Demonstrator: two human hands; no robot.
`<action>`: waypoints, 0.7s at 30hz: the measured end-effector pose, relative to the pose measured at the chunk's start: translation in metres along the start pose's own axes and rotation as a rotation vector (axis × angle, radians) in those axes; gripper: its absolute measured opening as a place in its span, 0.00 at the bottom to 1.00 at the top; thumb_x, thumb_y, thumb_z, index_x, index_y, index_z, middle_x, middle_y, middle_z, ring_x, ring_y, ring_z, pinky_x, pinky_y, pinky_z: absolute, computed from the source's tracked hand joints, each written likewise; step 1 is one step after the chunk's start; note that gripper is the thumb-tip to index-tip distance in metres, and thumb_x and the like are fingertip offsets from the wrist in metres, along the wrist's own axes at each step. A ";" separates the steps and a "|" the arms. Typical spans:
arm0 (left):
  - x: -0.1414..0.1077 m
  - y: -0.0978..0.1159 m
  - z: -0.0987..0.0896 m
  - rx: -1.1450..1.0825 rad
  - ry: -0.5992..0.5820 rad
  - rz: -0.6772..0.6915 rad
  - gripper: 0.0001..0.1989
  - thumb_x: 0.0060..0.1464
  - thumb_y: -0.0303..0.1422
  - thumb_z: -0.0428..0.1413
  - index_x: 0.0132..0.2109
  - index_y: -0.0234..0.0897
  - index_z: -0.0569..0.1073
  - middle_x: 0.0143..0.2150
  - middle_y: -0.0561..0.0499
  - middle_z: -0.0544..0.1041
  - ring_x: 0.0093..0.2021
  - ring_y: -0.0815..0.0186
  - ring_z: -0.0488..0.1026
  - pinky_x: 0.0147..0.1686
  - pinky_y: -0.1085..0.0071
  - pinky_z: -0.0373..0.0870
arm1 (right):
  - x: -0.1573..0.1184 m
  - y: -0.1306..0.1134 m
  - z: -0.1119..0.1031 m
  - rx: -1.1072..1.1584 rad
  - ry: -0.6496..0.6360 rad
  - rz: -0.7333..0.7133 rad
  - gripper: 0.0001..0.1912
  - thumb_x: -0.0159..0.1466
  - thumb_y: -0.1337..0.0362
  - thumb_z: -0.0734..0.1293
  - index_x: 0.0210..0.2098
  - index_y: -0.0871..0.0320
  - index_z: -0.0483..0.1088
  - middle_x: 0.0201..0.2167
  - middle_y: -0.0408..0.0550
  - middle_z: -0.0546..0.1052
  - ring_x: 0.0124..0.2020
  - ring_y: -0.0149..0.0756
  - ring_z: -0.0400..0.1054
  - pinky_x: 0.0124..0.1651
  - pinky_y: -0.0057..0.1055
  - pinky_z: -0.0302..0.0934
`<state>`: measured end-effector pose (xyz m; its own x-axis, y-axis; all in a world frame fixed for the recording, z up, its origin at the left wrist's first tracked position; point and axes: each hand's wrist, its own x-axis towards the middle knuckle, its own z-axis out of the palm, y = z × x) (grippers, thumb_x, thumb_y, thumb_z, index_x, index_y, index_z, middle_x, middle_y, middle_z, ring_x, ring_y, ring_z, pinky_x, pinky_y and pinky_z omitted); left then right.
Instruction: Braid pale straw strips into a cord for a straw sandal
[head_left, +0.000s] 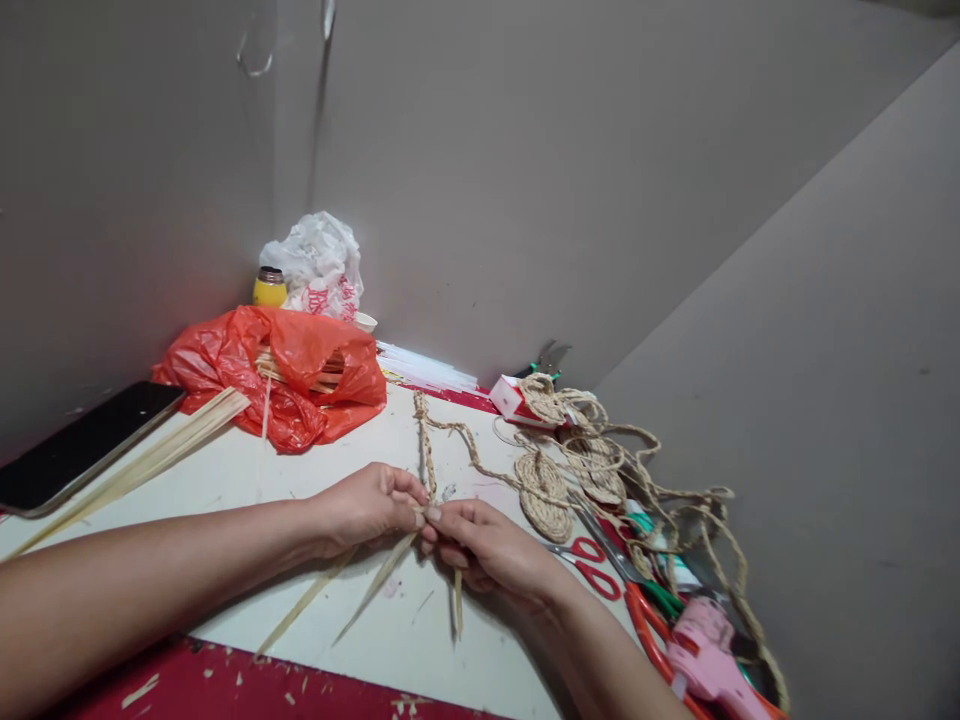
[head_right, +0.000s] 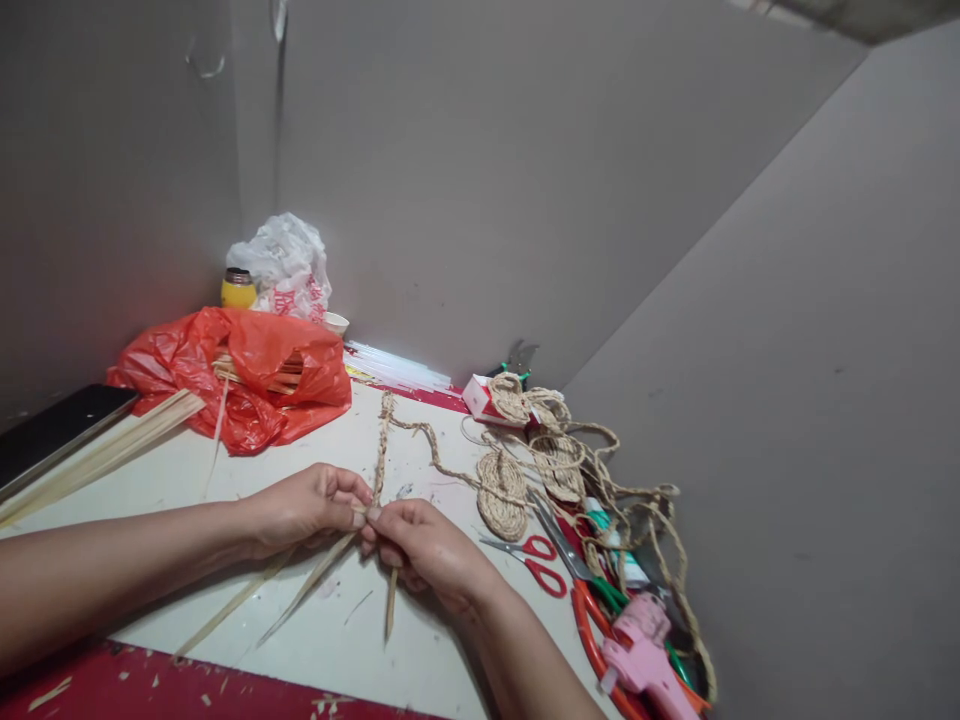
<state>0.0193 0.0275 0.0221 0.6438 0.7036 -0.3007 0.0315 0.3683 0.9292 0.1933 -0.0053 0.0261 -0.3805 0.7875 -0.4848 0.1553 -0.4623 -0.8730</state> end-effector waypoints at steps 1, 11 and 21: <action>0.001 -0.001 0.000 0.016 -0.005 0.009 0.12 0.39 0.28 0.56 0.35 0.34 0.66 0.26 0.50 0.76 0.16 0.78 0.59 0.16 0.78 0.44 | 0.000 0.000 -0.001 -0.004 -0.012 0.009 0.21 0.58 0.48 0.65 0.27 0.62 0.67 0.13 0.32 0.55 0.12 0.18 0.38 0.14 0.23 0.30; 0.001 0.000 -0.011 0.717 0.079 0.220 0.08 0.45 0.31 0.52 0.29 0.33 0.74 0.25 0.53 0.73 0.26 0.70 0.66 0.26 0.76 0.58 | 0.006 0.010 0.012 -0.081 0.176 -0.046 0.17 0.56 0.55 0.65 0.18 0.62 0.67 0.08 0.32 0.51 0.10 0.19 0.37 0.16 0.26 0.29; -0.033 0.023 0.021 1.390 0.165 0.102 0.13 0.52 0.29 0.45 0.34 0.33 0.75 0.30 0.43 0.77 0.29 0.60 0.73 0.27 0.70 0.60 | 0.004 0.011 0.029 0.242 0.158 -0.049 0.21 0.53 0.56 0.66 0.15 0.56 0.51 0.08 0.31 0.52 0.10 0.18 0.35 0.15 0.23 0.28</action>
<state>0.0153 -0.0001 0.0583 0.5962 0.7885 -0.1509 0.7740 -0.5146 0.3689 0.1667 -0.0194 0.0158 -0.2330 0.8560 -0.4615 -0.0887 -0.4913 -0.8665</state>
